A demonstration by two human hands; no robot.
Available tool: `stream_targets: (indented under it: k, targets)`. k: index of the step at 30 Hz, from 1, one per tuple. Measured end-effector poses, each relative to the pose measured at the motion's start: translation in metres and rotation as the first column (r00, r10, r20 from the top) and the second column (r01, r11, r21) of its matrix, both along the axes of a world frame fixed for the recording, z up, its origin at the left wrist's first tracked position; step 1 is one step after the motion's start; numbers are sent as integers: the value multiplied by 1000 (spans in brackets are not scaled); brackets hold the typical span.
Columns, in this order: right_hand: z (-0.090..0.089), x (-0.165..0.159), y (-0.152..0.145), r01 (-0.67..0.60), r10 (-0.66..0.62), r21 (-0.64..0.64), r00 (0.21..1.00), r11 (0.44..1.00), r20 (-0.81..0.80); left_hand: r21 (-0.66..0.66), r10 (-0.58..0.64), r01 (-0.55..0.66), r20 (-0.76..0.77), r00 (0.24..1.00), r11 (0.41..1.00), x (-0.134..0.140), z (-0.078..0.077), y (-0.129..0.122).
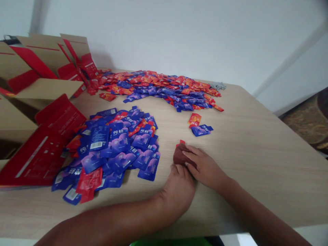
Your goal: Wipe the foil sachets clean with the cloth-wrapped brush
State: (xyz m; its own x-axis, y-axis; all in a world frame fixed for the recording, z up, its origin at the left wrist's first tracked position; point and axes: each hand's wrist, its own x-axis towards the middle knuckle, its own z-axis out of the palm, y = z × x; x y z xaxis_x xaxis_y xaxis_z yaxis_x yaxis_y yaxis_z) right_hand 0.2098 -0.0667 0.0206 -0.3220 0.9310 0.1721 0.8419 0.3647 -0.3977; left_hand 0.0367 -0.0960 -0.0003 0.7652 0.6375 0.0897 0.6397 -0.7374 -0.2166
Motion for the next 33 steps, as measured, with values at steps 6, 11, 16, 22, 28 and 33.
stream_targets:
  k: [6,11,16,22,28,33]
  targets:
    - [5,-6,15,-14,14,-6,999,1000,36,2,17,-17,-30,999,1000,0,2,0]
    - [6,-6,39,-8,9,-9,999,1000,47,-1,-5,5,-30,1000,1000,-4,9,2]
    - [-10,-2,70,24,-26,59,999,998,25,-52,-17,15,-26,1000,999,-6,15,4]
    - [-30,2,88,77,-79,166,997,983,2,-77,-67,66,-19,998,995,-8,21,13]
    - [-32,3,92,94,-86,192,995,977,-50,-100,-83,81,-13,996,992,-9,29,19]
    - [-33,7,98,130,-100,170,979,977,-176,-106,-75,77,22,997,991,-7,32,24]
